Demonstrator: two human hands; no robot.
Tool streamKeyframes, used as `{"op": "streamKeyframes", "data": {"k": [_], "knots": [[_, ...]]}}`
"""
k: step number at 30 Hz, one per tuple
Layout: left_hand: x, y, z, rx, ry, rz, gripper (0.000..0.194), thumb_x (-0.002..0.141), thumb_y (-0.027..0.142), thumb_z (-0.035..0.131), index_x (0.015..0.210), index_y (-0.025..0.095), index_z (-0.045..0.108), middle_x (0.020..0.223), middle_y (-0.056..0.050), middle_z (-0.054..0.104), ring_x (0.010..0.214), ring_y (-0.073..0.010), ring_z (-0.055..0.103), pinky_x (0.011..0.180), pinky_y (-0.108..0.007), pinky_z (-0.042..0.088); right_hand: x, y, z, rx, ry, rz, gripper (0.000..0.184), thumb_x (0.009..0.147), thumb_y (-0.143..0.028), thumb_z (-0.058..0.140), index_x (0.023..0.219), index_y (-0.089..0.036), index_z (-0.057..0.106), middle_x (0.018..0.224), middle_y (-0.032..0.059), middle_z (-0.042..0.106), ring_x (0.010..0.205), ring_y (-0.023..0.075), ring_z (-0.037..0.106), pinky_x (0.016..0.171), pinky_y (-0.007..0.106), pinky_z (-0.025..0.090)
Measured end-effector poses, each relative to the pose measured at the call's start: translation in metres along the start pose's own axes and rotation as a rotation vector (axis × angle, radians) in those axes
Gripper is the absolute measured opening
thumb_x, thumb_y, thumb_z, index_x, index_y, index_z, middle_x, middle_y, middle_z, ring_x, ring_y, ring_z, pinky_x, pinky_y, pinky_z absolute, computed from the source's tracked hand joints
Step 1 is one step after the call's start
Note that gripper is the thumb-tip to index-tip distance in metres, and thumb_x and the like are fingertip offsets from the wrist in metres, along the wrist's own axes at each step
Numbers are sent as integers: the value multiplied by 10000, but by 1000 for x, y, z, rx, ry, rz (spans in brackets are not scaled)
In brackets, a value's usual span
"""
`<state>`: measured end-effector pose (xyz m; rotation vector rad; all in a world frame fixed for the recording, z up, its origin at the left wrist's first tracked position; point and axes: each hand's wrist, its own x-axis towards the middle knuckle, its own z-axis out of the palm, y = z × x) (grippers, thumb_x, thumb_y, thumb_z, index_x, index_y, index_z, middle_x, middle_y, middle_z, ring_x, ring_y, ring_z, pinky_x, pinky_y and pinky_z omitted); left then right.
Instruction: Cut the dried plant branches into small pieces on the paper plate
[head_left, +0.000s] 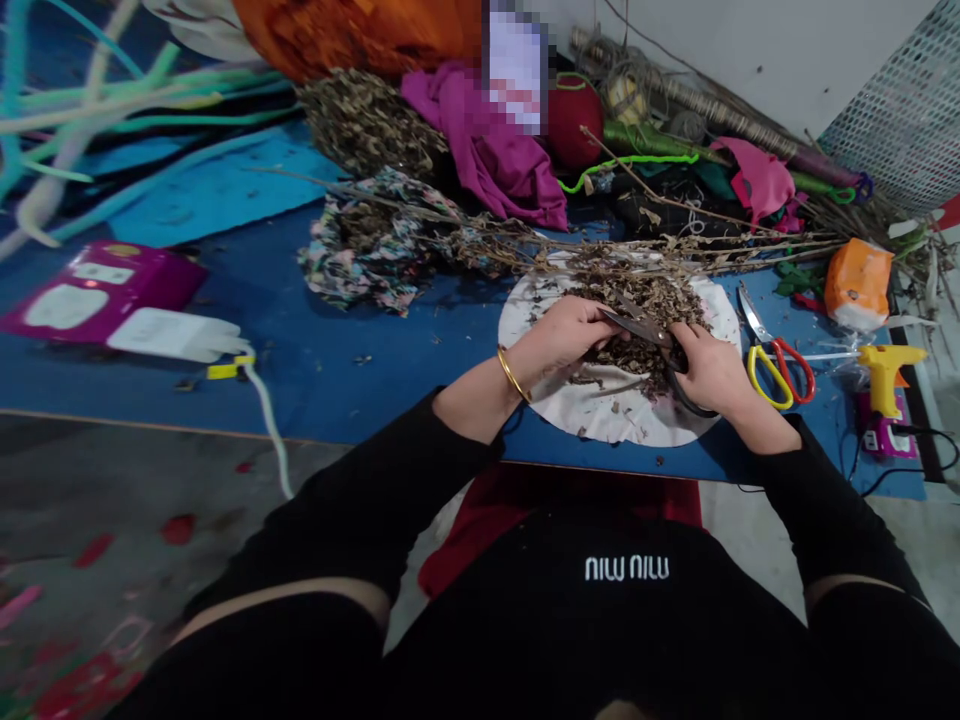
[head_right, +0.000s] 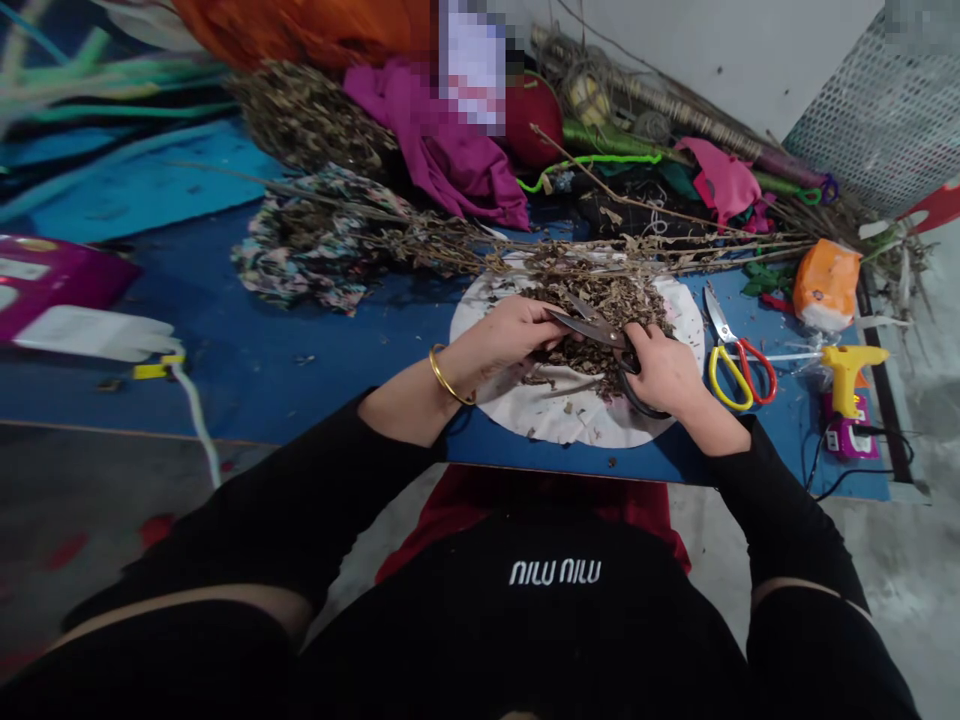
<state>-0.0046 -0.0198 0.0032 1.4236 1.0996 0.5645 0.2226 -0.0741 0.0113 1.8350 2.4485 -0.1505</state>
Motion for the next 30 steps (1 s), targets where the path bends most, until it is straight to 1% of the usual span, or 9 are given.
{"op": "streamKeyframes", "data": {"k": [6,9,13,16,18,21,24,26,30], "knots": [[-7,11,0,-20,1,-74,224,915,197,592,739,146,719,507,56,429,397,-59,343,408,-210,261,2,0,5,5,-21,23,442,914,-247,431,1310,-130,587,1132,173,697,942,293,662,695,338,415],[-9,16,0,-25,-20,-132,233,926,222,593,737,150,710,515,58,421,383,-63,339,399,-223,256,2,0,7,5,4,35,457,912,-260,441,1330,-139,583,1153,172,695,940,295,662,682,335,415],[-6,15,-1,-43,38,-98,189,897,160,594,750,147,711,548,50,475,430,-61,361,446,-215,274,2,3,5,19,57,45,541,895,-327,491,1405,-155,541,1260,172,664,967,295,656,699,339,438],[-3,14,-1,-74,89,-70,175,872,109,588,732,143,687,580,40,519,482,-62,395,485,-202,296,2,5,0,44,49,43,534,896,-342,485,1395,-162,552,1238,160,670,939,281,652,723,345,451],[-3,13,-1,-79,71,-73,180,871,90,575,729,146,672,584,39,528,477,-59,385,478,-196,294,2,5,-2,60,45,39,525,902,-350,473,1385,-163,560,1224,157,673,931,280,652,728,348,452],[-5,13,0,-64,1,-98,216,887,108,571,686,154,637,560,40,525,438,-55,349,439,-197,277,2,4,-2,60,37,27,544,892,-362,481,1391,-158,556,1243,165,662,958,295,654,725,352,450],[-6,13,1,-70,-25,-98,270,897,118,572,631,153,609,542,36,526,435,-49,349,434,-190,282,2,4,0,42,22,13,557,885,-355,485,1401,-153,546,1248,172,659,953,302,655,710,352,443],[-7,13,1,-89,-26,-95,265,897,121,576,638,149,621,548,32,541,436,-45,345,432,-186,279,1,4,2,42,19,4,545,901,-351,464,1400,-146,545,1237,178,666,933,301,655,699,352,438],[-4,9,-1,-101,13,-116,165,877,163,623,720,146,672,643,0,632,447,-51,386,422,-200,285,0,4,4,70,40,2,496,940,-344,411,1363,-136,565,1180,183,687,921,297,656,708,352,442]]}}
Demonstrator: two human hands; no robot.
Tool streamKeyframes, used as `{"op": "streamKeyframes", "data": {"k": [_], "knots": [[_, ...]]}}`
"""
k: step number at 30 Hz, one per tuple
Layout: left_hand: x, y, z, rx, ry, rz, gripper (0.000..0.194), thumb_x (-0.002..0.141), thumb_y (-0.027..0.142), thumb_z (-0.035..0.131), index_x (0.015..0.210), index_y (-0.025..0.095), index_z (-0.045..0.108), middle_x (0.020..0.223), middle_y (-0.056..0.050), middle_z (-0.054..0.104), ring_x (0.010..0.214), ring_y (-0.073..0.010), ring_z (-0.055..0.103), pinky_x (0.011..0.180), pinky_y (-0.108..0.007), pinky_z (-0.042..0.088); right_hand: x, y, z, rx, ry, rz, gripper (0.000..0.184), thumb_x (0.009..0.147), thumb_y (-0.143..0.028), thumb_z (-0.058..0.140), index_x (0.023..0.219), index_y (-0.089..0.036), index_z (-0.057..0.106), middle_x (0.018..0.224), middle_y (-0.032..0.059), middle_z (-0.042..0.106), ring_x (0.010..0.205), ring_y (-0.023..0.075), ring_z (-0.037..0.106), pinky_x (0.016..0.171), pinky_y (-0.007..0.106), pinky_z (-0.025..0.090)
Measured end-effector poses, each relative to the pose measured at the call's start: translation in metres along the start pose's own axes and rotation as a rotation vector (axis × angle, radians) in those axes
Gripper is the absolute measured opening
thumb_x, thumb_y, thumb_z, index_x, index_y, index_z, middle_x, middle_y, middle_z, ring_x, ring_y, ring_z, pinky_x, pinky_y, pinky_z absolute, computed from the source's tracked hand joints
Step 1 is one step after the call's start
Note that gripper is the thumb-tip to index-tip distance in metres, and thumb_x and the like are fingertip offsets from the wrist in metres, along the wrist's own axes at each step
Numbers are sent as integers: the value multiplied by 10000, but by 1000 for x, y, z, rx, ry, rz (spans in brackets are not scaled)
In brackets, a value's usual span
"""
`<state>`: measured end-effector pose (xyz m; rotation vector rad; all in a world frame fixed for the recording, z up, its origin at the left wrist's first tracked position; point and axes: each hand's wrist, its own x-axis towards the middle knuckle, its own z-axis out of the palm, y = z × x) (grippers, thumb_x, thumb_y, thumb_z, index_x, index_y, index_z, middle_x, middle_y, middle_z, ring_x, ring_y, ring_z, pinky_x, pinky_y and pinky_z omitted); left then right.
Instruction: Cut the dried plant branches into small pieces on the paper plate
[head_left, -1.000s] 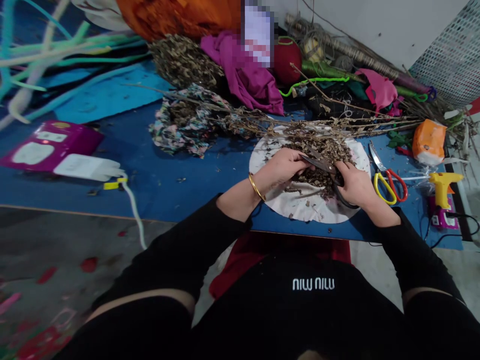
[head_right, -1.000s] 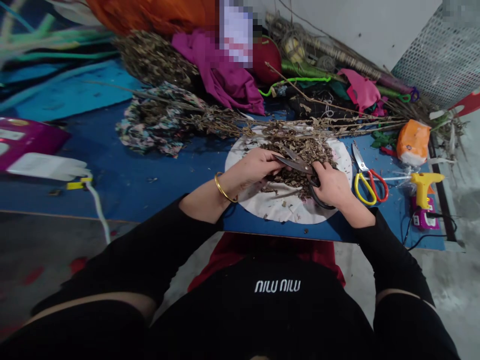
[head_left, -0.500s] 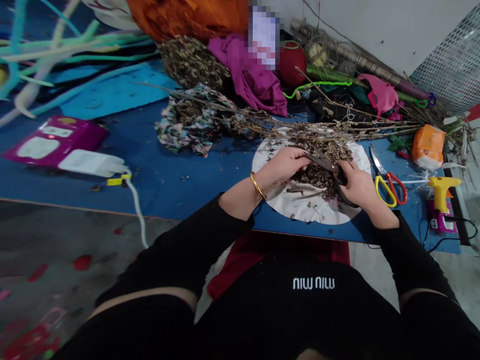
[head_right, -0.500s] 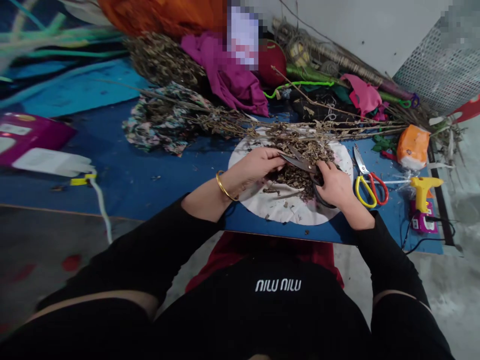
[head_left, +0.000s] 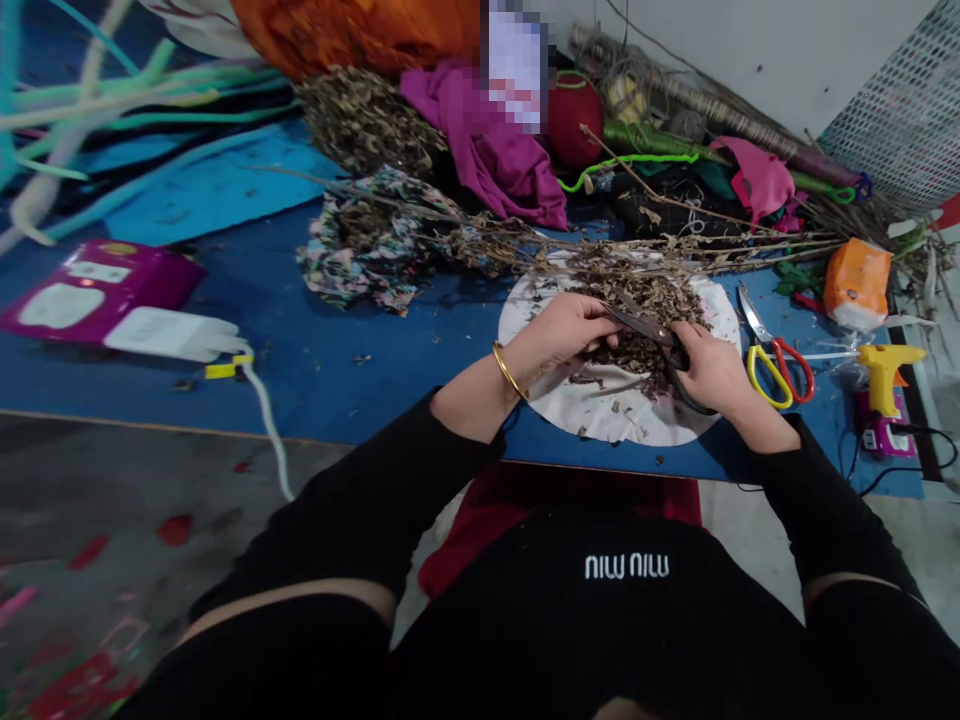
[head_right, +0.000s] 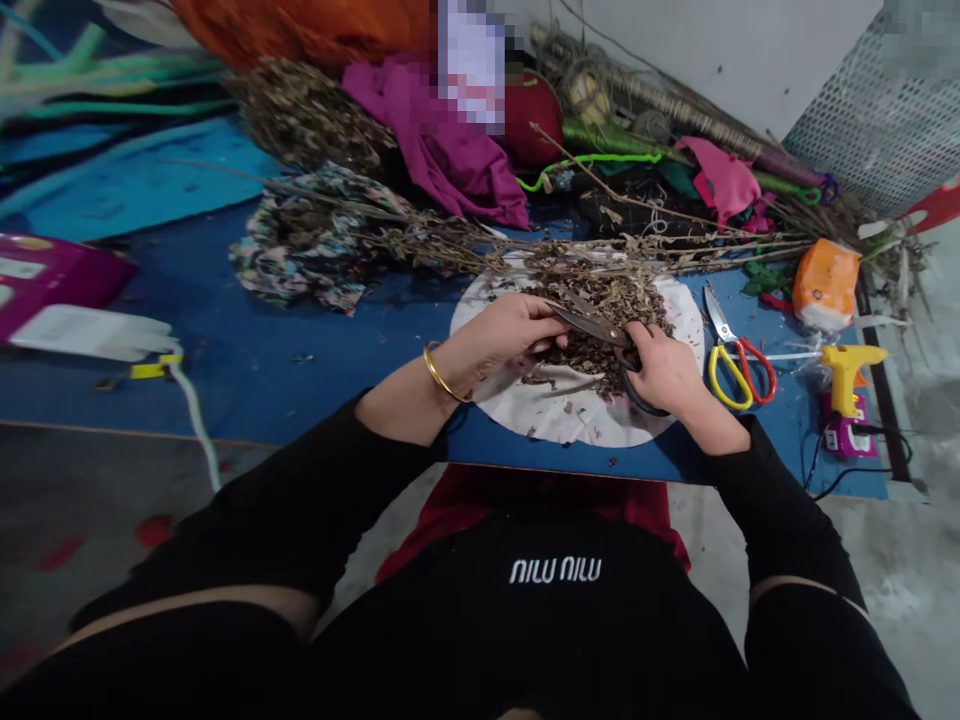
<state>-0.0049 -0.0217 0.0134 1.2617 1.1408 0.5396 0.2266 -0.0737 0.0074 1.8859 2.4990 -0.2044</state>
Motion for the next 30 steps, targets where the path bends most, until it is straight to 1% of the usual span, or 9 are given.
{"op": "streamKeyframes", "data": {"k": [3,7,10,13,20,25,30], "knots": [[2,-3,-4,60,32,47,150,872,223,645,759,148,708,637,-1,621,466,-64,418,440,-210,310,0,1,-1,19,13,19,484,923,-342,441,1349,-150,567,1186,169,691,943,291,656,727,350,451],[3,-3,-5,109,52,96,183,876,218,603,782,150,744,550,32,506,454,-72,372,452,-216,287,1,1,-3,25,13,32,519,893,-356,477,1369,-163,555,1214,160,683,949,293,654,732,355,459],[3,-3,-4,122,44,81,197,873,228,605,750,147,737,527,36,466,455,-78,364,452,-220,274,2,0,-4,2,13,25,547,883,-353,483,1388,-151,542,1255,182,661,946,307,652,718,363,457],[3,-4,-3,108,33,60,208,881,229,594,742,145,725,512,43,438,448,-78,349,448,-220,259,1,-2,-3,-31,-9,16,525,897,-334,468,1376,-134,543,1254,196,654,955,313,652,707,360,450],[4,-6,-5,48,26,46,195,881,214,584,748,147,710,509,50,429,445,-73,350,455,-210,283,1,-4,-2,-54,-28,7,470,926,-283,432,1355,-130,547,1198,196,675,903,297,655,685,347,429],[4,-7,-5,35,31,8,196,895,191,583,752,149,710,526,50,429,445,-74,367,442,-209,288,2,-3,-2,-55,-51,16,447,948,-284,394,1332,-126,559,1183,191,681,915,295,662,695,349,424],[6,-7,-6,7,20,-24,200,913,204,595,764,150,717,529,54,424,429,-74,349,434,-221,273,3,0,-1,-39,-49,22,439,939,-294,419,1322,-141,572,1162,178,693,903,286,658,693,346,427]]}}
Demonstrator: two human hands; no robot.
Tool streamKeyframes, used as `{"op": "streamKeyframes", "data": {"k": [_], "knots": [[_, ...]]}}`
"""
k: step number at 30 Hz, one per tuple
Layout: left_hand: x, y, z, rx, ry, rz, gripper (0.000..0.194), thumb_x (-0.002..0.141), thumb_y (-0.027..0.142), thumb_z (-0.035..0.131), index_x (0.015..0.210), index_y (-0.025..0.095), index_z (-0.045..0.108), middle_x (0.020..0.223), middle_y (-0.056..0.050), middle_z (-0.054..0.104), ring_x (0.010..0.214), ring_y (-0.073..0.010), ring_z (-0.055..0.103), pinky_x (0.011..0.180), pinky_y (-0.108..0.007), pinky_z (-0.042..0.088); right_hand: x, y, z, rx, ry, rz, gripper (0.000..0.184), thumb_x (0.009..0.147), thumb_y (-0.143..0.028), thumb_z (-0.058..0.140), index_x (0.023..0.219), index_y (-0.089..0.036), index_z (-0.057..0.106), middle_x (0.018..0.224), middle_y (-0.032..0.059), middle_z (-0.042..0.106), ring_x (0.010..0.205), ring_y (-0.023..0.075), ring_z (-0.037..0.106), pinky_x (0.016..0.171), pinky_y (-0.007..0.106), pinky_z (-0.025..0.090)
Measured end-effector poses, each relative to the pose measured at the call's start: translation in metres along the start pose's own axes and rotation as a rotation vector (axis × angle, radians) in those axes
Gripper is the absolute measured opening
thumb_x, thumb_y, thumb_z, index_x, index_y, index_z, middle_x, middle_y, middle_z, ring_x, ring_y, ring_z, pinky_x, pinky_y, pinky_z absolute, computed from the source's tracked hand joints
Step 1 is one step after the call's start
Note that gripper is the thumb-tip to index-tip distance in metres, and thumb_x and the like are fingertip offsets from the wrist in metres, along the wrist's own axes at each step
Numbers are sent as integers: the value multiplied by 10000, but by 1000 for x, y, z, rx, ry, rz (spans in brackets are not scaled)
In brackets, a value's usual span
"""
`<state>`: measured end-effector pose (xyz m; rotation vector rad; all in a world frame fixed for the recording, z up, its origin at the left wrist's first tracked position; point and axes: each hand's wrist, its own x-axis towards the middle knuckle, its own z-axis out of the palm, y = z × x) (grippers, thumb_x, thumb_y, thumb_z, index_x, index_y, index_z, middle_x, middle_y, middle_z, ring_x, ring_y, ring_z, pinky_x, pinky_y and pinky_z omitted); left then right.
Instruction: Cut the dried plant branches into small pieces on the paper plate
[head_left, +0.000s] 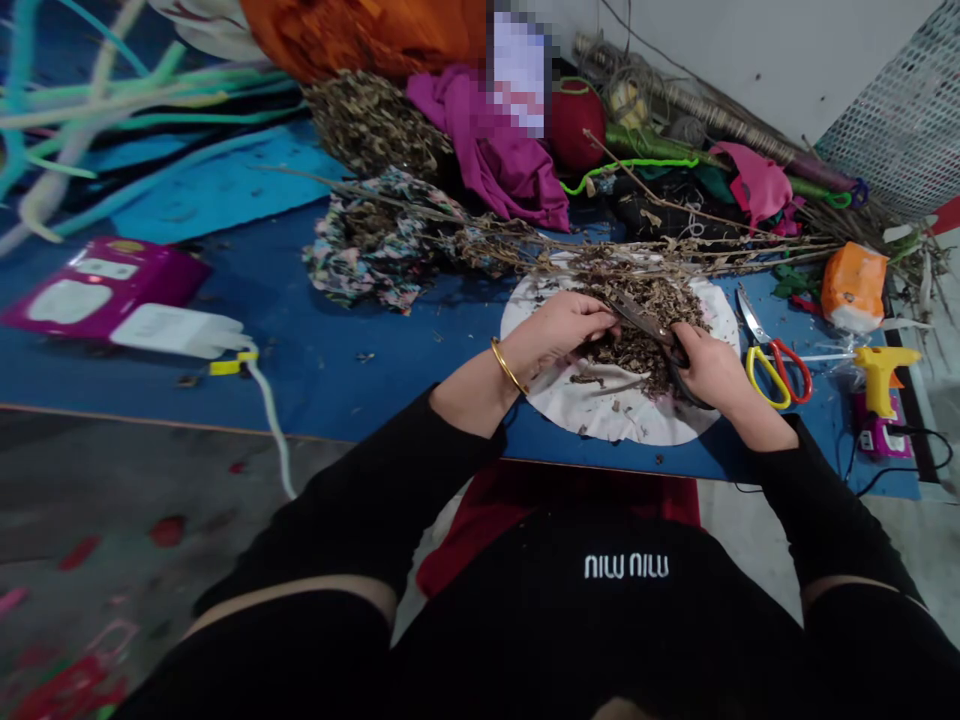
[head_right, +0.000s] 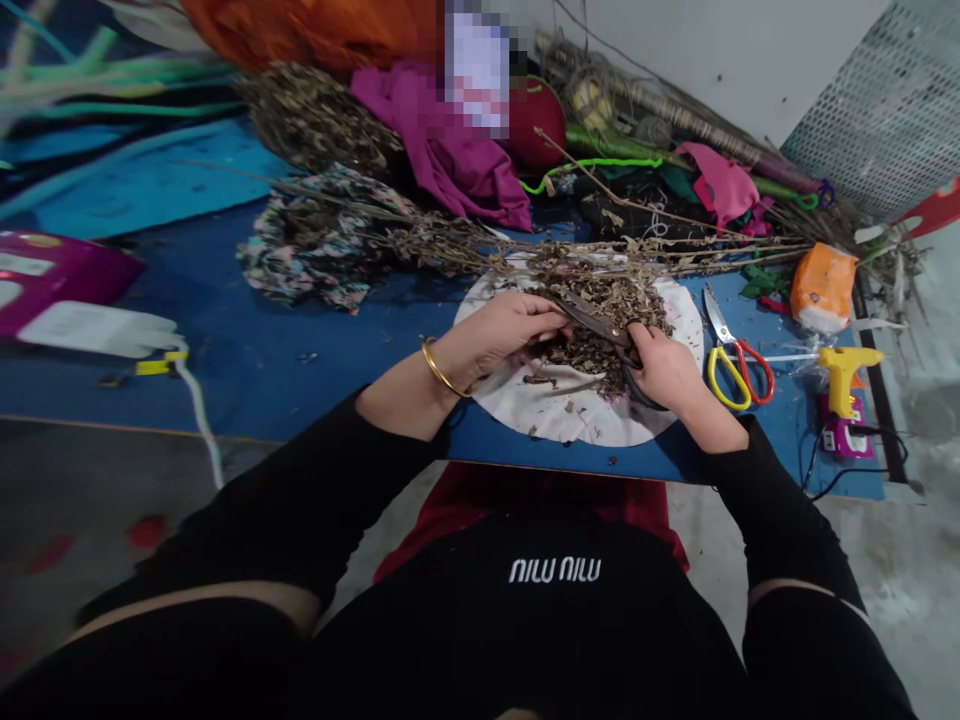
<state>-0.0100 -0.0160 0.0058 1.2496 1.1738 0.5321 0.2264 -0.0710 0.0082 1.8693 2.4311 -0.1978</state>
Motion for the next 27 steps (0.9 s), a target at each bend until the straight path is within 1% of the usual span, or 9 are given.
{"op": "streamKeyframes", "data": {"k": [4,6,10,12,15,18,21,24,27], "knots": [[2,0,-1,-43,3,64,227,918,181,571,730,150,694,549,46,450,458,-68,365,464,-211,282,0,3,-1,37,55,2,519,913,-347,454,1385,-154,550,1248,174,671,930,291,656,714,355,445],[1,1,0,-58,14,94,228,917,185,570,719,153,681,564,44,466,464,-65,360,466,-209,279,0,5,-2,51,71,8,551,897,-366,469,1402,-159,545,1258,169,666,937,292,651,725,359,452],[-1,4,3,-15,-19,38,181,902,188,580,765,161,695,568,50,478,427,-63,324,427,-220,235,0,5,-2,58,67,-13,568,886,-379,475,1407,-161,543,1259,167,659,936,287,641,733,362,459],[-2,4,5,-1,-42,28,164,889,176,583,775,158,699,561,52,474,420,-61,321,418,-216,223,0,5,-1,55,66,-23,569,888,-383,474,1407,-159,541,1275,170,651,954,294,641,740,366,460],[-3,4,7,6,-48,62,159,872,171,589,750,155,691,541,50,468,428,-62,335,422,-210,226,-1,3,-1,39,56,-27,562,889,-383,478,1398,-155,543,1271,175,646,962,303,642,729,364,450],[-2,3,7,34,-45,72,176,868,173,580,721,158,676,527,45,462,428,-68,339,426,-219,230,-1,0,-2,14,20,-35,530,898,-367,472,1372,-147,553,1191,175,664,929,301,641,700,352,427],[-1,2,6,46,-39,78,185,868,167,567,713,159,668,522,45,452,439,-71,335,444,-218,230,-2,-1,-2,7,-4,-37,466,932,-340,425,1328,-141,569,1129,170,682,898,290,642,691,344,412],[0,2,5,32,-43,98,190,869,168,567,714,153,676,524,41,452,466,-74,345,472,-213,239,-2,-3,0,-7,-4,-23,454,943,-320,409,1325,-130,565,1161,183,683,906,293,650,696,346,414],[0,2,4,7,-44,81,181,857,186,598,697,155,676,523,41,454,472,-77,355,484,-221,248,-1,-4,1,-17,-15,-19,468,933,-294,422,1350,-127,552,1189,192,679,929,296,656,702,346,419]]}}
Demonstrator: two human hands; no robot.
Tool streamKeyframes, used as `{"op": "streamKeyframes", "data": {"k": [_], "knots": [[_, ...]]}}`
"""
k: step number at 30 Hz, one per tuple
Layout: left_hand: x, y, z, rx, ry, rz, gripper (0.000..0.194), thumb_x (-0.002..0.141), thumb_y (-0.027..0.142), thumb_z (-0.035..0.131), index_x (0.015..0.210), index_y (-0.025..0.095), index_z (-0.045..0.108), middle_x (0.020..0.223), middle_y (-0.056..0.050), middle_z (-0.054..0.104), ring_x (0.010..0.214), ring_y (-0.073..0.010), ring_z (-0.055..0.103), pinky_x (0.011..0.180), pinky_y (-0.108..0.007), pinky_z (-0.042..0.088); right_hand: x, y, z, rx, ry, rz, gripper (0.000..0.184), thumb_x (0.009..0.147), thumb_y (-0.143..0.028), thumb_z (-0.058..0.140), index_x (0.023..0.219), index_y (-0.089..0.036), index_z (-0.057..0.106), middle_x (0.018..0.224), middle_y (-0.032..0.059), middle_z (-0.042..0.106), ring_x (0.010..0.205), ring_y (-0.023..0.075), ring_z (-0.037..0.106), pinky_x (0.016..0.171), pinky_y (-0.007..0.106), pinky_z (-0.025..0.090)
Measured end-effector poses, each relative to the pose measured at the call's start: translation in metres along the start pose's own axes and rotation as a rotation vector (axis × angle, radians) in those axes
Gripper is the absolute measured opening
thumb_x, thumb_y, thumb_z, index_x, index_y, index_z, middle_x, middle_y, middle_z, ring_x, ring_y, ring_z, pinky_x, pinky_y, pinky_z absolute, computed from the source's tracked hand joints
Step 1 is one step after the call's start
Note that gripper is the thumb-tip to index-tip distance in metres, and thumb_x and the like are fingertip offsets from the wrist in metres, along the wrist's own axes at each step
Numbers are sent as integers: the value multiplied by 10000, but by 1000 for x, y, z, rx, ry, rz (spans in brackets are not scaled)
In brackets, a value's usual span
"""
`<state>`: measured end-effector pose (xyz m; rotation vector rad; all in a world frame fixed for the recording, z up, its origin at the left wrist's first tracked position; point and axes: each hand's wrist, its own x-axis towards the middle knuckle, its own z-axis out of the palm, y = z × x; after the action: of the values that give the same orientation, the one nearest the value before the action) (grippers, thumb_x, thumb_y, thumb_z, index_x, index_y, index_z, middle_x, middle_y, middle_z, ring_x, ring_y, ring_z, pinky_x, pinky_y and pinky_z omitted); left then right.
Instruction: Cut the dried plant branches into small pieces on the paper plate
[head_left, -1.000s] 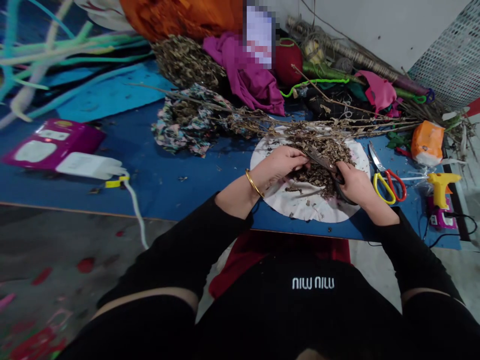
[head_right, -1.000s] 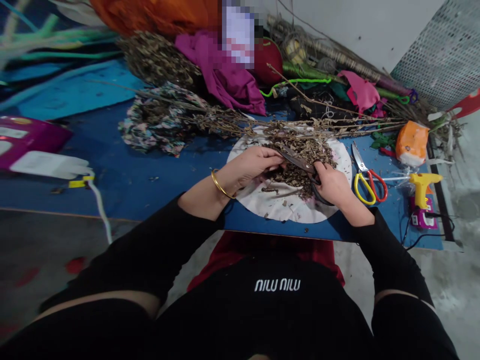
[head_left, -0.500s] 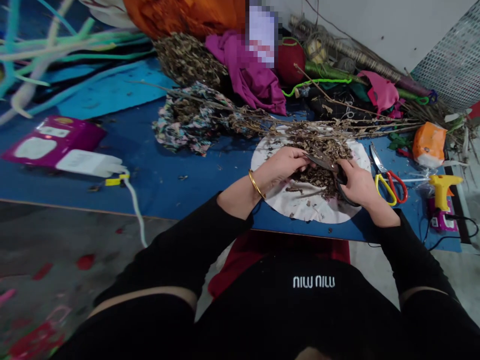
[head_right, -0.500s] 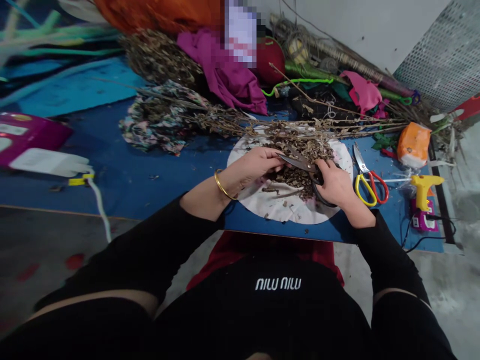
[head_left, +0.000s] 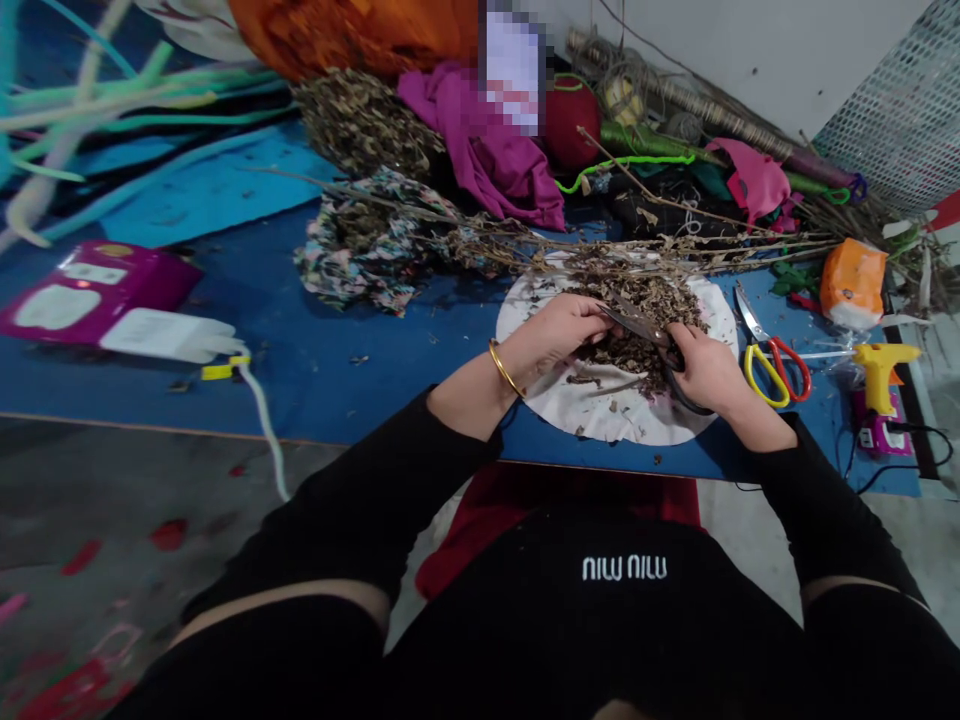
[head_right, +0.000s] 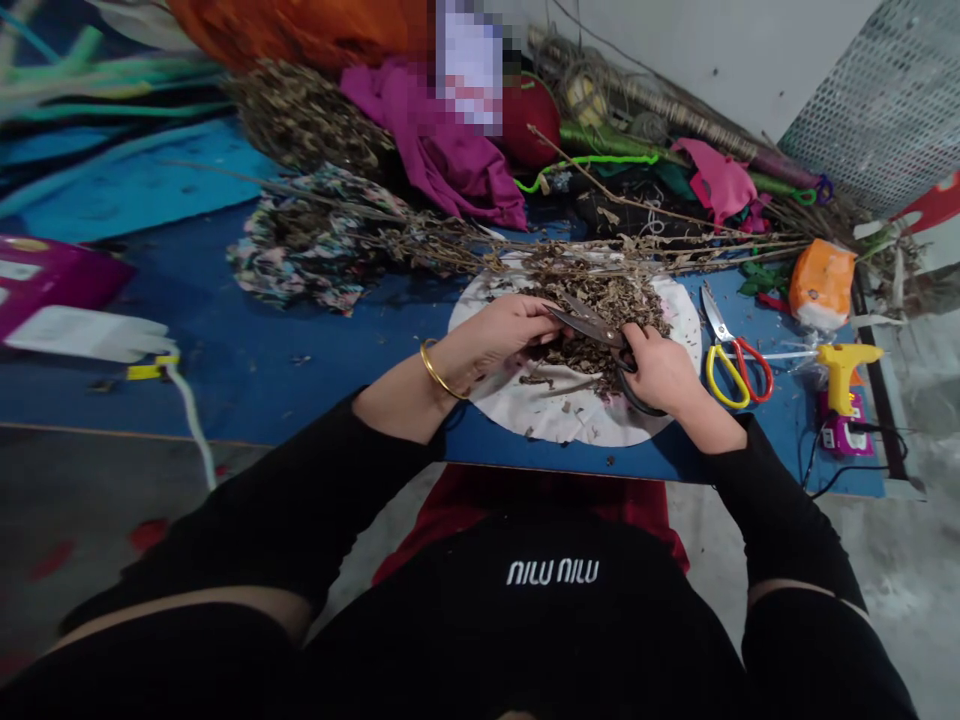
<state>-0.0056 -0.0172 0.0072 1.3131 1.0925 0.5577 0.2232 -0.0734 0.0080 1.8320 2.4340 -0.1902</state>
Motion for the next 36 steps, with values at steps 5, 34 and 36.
{"op": "streamKeyframes", "data": {"k": [5,34,36], "knots": [[-3,3,1,-37,12,-49,189,861,174,589,695,160,678,496,58,417,435,-68,303,479,-232,250,1,2,1,12,5,-3,468,940,-295,419,1358,-128,549,1171,186,679,918,283,654,703,340,420],[-3,7,4,-112,17,-34,212,920,144,551,734,135,654,592,34,513,492,-60,360,487,-200,246,2,10,-3,128,117,3,531,907,-432,482,1363,-181,584,1238,152,671,933,278,642,717,345,443],[-3,4,5,-85,11,-41,206,893,123,555,704,146,633,577,41,502,467,-55,339,471,-206,236,2,8,-4,104,88,-1,539,902,-414,472,1375,-177,578,1229,153,666,937,283,641,719,350,441]]}}
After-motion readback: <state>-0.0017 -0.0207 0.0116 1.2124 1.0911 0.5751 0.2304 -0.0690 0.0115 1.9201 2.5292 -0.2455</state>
